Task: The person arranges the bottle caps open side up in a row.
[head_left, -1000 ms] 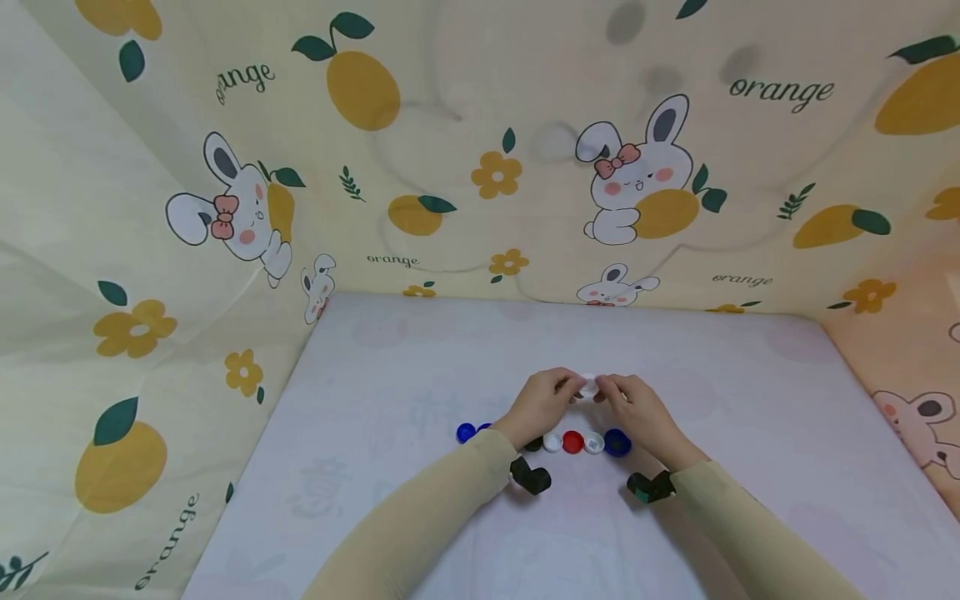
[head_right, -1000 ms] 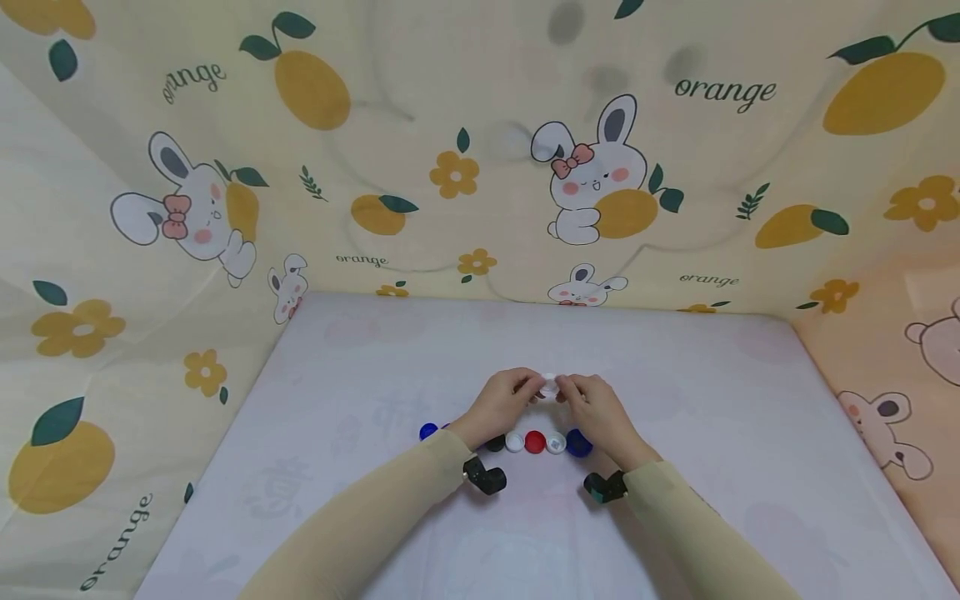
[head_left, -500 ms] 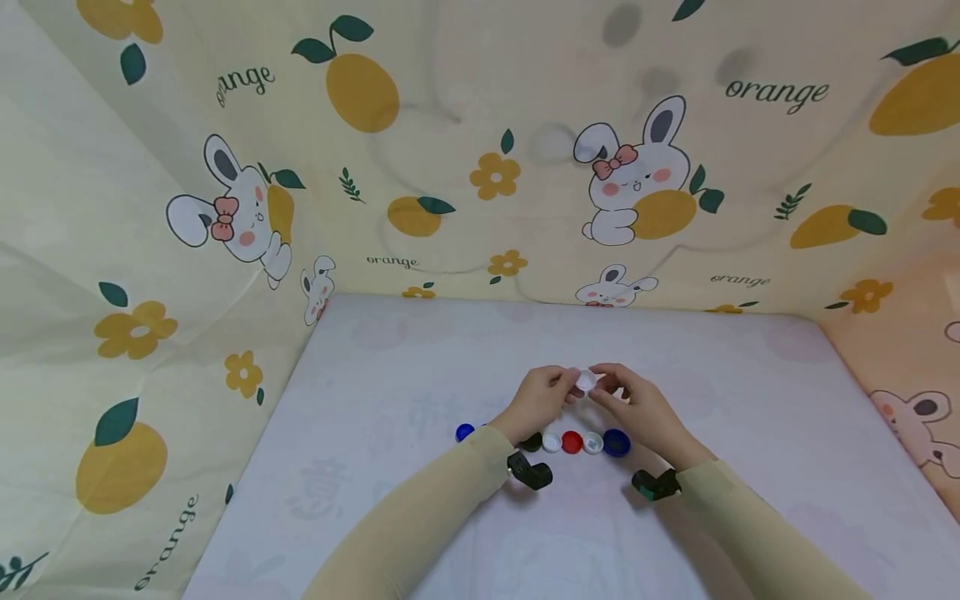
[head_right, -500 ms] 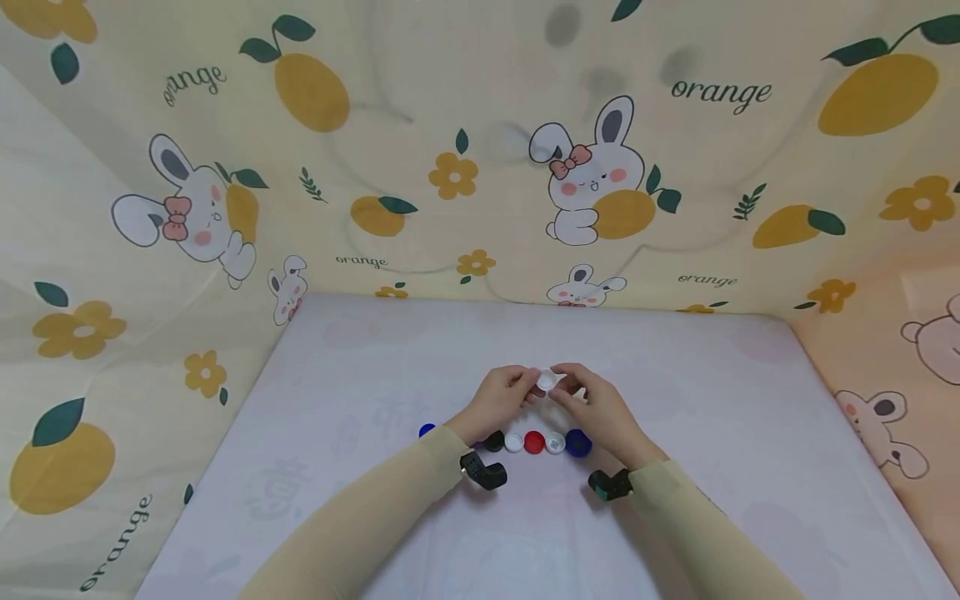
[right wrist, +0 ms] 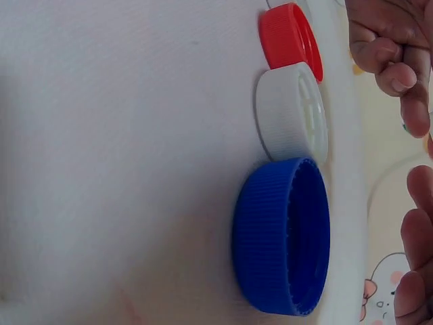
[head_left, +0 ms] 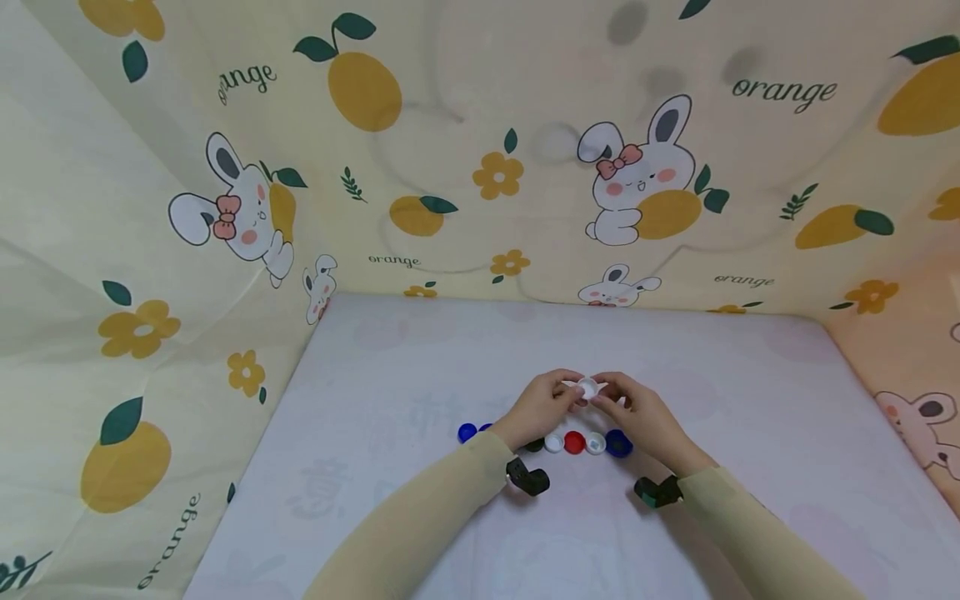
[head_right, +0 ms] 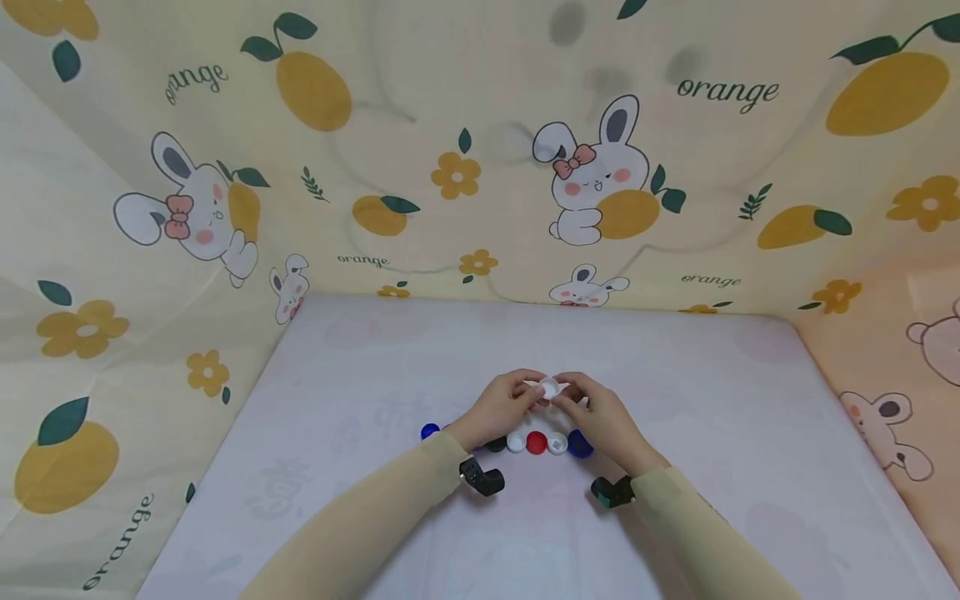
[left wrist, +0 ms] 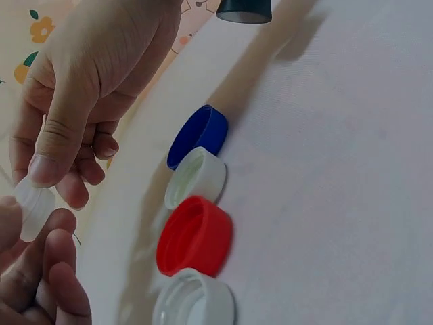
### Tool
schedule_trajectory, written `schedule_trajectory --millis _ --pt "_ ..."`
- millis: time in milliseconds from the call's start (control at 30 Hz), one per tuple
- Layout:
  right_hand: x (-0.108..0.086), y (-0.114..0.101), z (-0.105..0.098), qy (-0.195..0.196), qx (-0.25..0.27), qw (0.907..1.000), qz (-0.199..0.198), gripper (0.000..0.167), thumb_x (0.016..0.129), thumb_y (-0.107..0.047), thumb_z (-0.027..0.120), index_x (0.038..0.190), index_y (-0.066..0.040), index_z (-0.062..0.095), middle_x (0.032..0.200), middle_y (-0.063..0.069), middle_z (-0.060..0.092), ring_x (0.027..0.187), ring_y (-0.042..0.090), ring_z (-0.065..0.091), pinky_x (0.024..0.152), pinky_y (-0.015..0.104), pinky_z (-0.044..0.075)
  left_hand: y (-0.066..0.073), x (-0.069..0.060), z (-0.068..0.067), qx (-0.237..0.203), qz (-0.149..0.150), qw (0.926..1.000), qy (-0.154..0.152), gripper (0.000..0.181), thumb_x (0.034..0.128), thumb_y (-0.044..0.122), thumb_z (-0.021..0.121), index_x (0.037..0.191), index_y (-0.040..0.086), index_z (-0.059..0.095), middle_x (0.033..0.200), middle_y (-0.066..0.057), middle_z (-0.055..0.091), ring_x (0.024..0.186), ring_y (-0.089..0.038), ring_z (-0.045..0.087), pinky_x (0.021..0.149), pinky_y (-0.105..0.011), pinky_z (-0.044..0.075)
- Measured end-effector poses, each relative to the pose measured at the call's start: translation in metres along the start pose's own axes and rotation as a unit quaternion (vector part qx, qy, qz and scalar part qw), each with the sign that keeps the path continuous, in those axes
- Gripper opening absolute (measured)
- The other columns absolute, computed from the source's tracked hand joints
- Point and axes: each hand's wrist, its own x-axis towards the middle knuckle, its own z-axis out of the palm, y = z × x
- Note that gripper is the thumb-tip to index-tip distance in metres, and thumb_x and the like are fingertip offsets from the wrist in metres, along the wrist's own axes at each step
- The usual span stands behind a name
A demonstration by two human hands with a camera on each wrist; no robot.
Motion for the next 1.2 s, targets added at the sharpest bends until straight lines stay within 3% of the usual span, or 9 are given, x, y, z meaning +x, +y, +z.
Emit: schedule_trajectory --millis 200,467,600,733,1000,1067,1200 --pt "0.000 0.002 0.001 -0.003 0.000 1.0000 0.001 0.044 0.093 -0.045 0.060 0.130 -0.022 0.054 0.093 -0.003 0.061 0.079 0.021 0.050 0.066 0.032 0.046 -0.003 -0.001 0.001 0.020 0.005 0.9997 -0.011 0.032 0.0993 0.024 0.057 0.130 0.017 0.058 0.092 -0.008 0.070 0.069 -0.008 0.056 0.063 -0.023 0.045" --pt "-0.005 0.005 -0.004 -0.010 0.007 0.9999 0.010 0.044 0.093 -0.046 0.060 0.129 -0.021 0.054 0.094 0.000 0.061 0.078 0.022 0.050 0.063 0.031 0.045 -0.002 -0.001 0.005 0.044 0.005 0.9988 -0.020 0.038 0.0976 0.026 0.060 0.134 0.018 0.057 0.096 0.003 0.069 0.076 -0.005 0.059 0.069 -0.023 0.048" --pt "-0.010 0.011 -0.008 -0.012 0.003 0.9998 0.013 0.047 0.092 -0.050 0.058 0.130 -0.022 0.055 0.097 0.001 0.062 0.078 0.022 0.049 0.062 0.031 0.045 0.001 -0.001 0.012 0.082 0.010 0.9965 -0.016 0.040 0.0958 0.034 0.061 0.133 0.020 0.058 0.094 0.014 0.063 0.082 -0.002 0.058 0.073 -0.021 0.048" --pt "-0.019 0.016 -0.015 -0.016 -0.006 0.9998 0.012 0.050 0.092 -0.052 0.057 0.130 -0.020 0.055 0.097 0.001 0.062 0.080 0.022 0.049 0.062 0.030 0.045 0.005 -0.001 0.020 0.132 0.023 0.9909 -0.016 0.038 0.0939 0.037 0.063 0.128 0.022 0.062 0.094 0.017 0.059 0.080 -0.002 0.055 0.069 -0.020 0.047" --pt "-0.044 0.034 -0.032 -0.016 -0.021 0.9996 -0.014 0.043 0.095 -0.036 0.061 0.129 -0.009 0.056 0.094 -0.002 0.063 0.076 0.017 0.050 0.062 0.027 0.044 0.013 0.007 0.048 0.227 0.053 0.9722 -0.025 0.032 0.0899 0.041 0.067 0.117 0.024 0.068 0.097 0.014 0.057 0.080 0.000 0.052 0.067 -0.017 0.044" --pt "-0.049 0.038 -0.035 -0.022 -0.013 0.9996 -0.011 0.044 0.094 -0.034 0.064 0.128 -0.007 0.056 0.093 -0.002 0.063 0.076 0.017 0.050 0.062 0.026 0.044 0.015 0.010 0.056 0.262 0.061 0.9627 -0.031 0.030 0.0901 0.042 0.067 0.115 0.025 0.068 0.098 0.014 0.059 0.083 0.000 0.053 0.071 -0.017 0.044" --pt "-0.057 0.045 -0.038 -0.036 -0.005 0.9992 0.013 0.048 0.089 -0.039 0.070 0.124 -0.010 0.057 0.090 -0.001 0.060 0.076 0.016 0.051 0.062 0.026 0.044 0.018 0.013 0.069 0.342 0.083 0.9350 -0.043 0.028 0.0904 0.041 0.067 0.114 0.025 0.069 0.101 0.014 0.061 0.091 0.000 0.055 0.078 -0.016 0.042"
